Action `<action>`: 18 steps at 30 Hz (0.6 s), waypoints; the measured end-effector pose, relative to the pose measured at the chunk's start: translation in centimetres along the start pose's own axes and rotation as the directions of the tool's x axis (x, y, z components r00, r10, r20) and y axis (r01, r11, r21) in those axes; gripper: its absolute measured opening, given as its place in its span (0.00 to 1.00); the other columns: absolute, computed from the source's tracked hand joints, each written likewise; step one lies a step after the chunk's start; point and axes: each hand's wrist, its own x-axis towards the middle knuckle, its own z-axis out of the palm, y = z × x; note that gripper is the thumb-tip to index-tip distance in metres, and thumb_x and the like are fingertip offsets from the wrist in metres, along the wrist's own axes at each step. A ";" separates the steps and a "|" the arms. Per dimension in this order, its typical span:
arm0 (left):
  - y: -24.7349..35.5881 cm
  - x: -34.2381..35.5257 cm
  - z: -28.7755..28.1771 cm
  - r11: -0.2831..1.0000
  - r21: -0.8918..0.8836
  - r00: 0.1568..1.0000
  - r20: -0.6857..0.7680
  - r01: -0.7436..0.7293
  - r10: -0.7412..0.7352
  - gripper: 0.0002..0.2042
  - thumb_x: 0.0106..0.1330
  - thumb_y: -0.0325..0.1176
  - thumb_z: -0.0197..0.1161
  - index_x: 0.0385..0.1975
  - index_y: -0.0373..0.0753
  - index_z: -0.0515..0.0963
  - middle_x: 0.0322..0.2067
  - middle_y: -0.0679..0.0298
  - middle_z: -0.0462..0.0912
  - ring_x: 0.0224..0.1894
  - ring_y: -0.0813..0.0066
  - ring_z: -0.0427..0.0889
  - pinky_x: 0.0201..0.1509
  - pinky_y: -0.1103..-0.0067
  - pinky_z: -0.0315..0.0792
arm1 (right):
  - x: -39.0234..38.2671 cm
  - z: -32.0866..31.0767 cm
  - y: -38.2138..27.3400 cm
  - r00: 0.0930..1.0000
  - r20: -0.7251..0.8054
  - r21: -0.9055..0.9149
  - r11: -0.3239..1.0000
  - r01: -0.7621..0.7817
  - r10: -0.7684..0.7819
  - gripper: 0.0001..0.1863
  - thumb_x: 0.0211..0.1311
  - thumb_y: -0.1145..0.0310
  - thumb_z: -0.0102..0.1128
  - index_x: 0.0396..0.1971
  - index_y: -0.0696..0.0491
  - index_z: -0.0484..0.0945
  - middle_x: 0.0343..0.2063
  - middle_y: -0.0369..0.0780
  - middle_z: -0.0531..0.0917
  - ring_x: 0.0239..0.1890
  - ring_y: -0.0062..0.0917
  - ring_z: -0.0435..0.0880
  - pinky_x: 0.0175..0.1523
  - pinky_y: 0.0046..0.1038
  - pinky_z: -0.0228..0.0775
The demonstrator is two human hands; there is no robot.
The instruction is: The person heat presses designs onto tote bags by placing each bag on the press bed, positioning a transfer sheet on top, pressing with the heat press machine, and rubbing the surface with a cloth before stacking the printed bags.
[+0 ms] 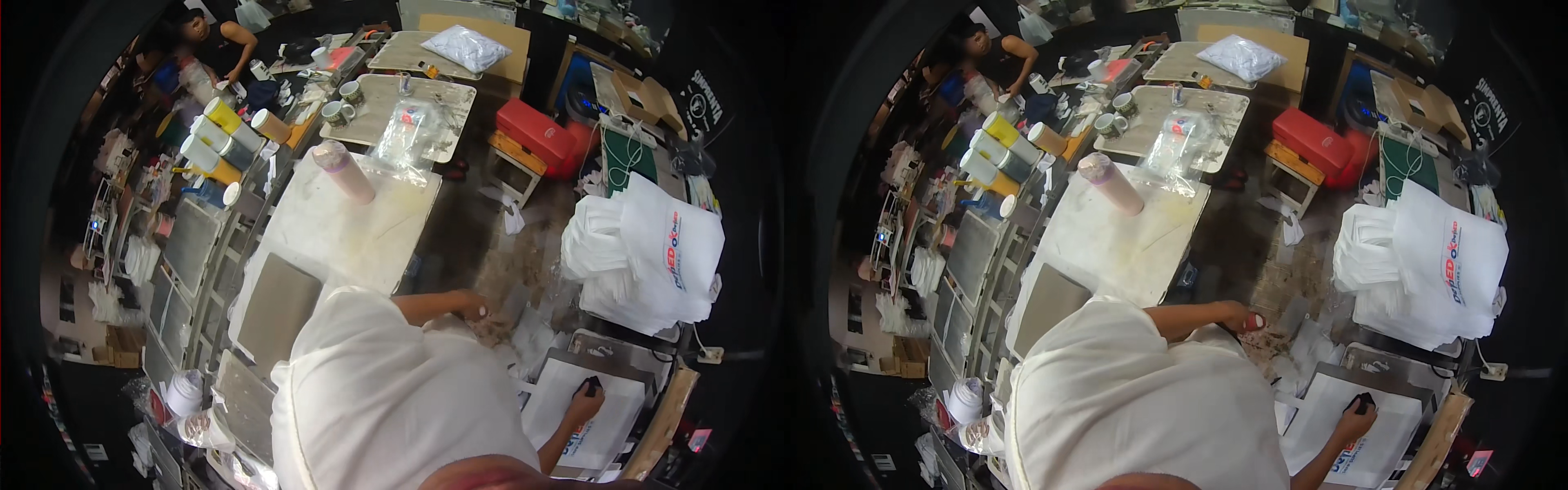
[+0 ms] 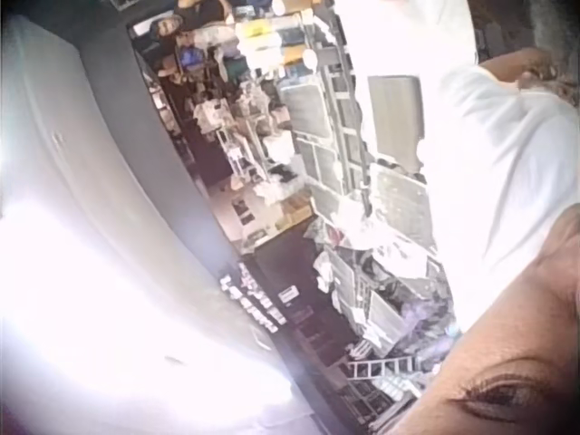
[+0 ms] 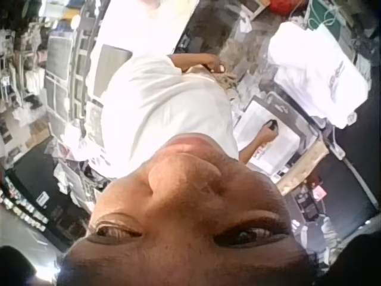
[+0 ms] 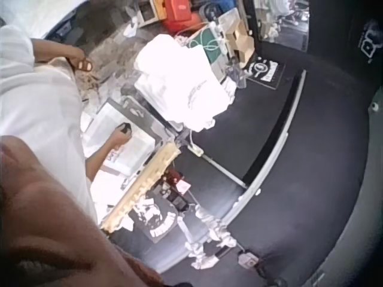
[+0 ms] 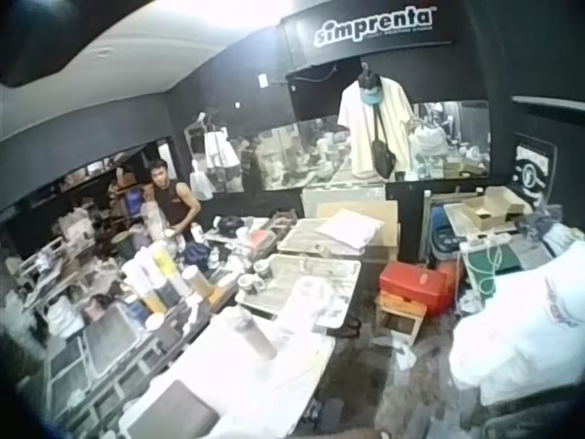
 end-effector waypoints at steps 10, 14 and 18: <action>-11.2 -6.8 4.8 0.880 -0.349 0.936 -0.023 0.322 -0.351 0.18 0.58 0.46 0.65 0.40 0.37 0.84 0.38 0.55 0.85 0.38 0.60 0.84 0.40 0.67 0.76 | 3.4 -1.2 0.9 0.978 0.037 -0.001 0.979 -0.206 0.206 0.26 0.49 0.54 0.71 0.43 0.59 0.82 0.41 0.51 0.82 0.45 0.47 0.81 0.50 0.41 0.74; -12.5 -4.3 4.5 0.926 -0.256 0.956 -0.024 0.277 -0.292 0.16 0.59 0.43 0.65 0.39 0.37 0.84 0.38 0.55 0.85 0.37 0.62 0.84 0.39 0.68 0.76 | 0.4 -1.5 3.4 0.991 0.066 0.080 0.990 -0.119 0.114 0.26 0.48 0.53 0.72 0.40 0.59 0.83 0.38 0.51 0.84 0.43 0.45 0.82 0.50 0.39 0.73; -13.3 2.6 4.1 0.997 -0.002 0.997 -0.019 0.081 -0.081 0.14 0.59 0.40 0.65 0.38 0.36 0.84 0.37 0.56 0.85 0.36 0.63 0.84 0.38 0.70 0.76 | 5.3 -1.7 7.5 0.981 0.049 -0.032 0.982 -0.188 0.190 0.23 0.50 0.52 0.72 0.13 0.58 0.78 0.09 0.37 0.75 0.12 0.23 0.68 0.18 0.35 0.60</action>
